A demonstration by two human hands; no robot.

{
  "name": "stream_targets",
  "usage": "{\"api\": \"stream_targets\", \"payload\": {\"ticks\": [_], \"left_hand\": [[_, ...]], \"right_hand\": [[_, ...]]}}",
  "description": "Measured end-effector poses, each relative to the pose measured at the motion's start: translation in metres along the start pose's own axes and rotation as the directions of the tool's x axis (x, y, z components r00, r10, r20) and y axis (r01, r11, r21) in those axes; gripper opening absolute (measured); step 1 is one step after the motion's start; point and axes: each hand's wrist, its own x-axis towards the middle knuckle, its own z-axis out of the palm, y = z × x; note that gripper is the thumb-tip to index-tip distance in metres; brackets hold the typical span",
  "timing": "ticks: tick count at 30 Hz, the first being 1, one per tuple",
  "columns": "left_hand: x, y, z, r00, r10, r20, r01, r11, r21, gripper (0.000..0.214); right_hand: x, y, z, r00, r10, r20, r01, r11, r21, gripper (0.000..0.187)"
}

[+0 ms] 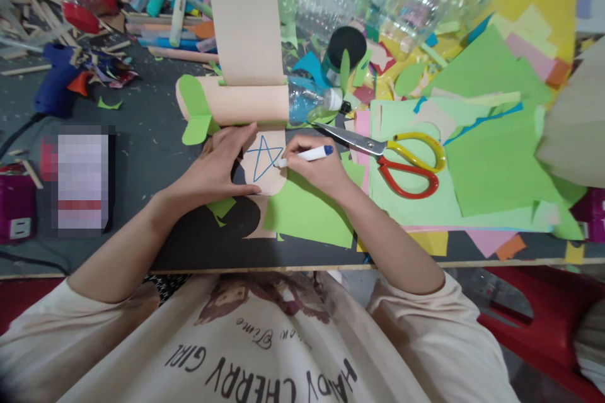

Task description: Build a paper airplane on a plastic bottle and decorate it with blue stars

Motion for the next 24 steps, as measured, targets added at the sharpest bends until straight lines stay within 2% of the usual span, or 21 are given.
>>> {"api": "stream_targets", "payload": {"ticks": [9, 16, 24], "left_hand": [[0.0008, -0.0025, 0.0012, 1.0, 0.029, -0.013, -0.029, 1.0, -0.008, 0.103], [0.0007, 0.0013, -0.0014, 1.0, -0.009, 0.009, 0.008, 1.0, 0.009, 0.103], [0.0006, -0.0034, 0.0014, 1.0, 0.026, -0.013, -0.026, 1.0, -0.011, 0.102]], "right_hand": [[-0.0008, -0.0023, -0.0009, 0.999, 0.02, 0.025, -0.021, 0.999, 0.038, 0.014], [-0.0011, -0.0029, -0.0003, 0.998, 0.046, 0.048, -0.048, 0.998, 0.038, 0.013], [-0.0015, -0.0066, -0.0006, 0.994, 0.042, 0.103, -0.048, 0.997, 0.054, 0.015]]}}
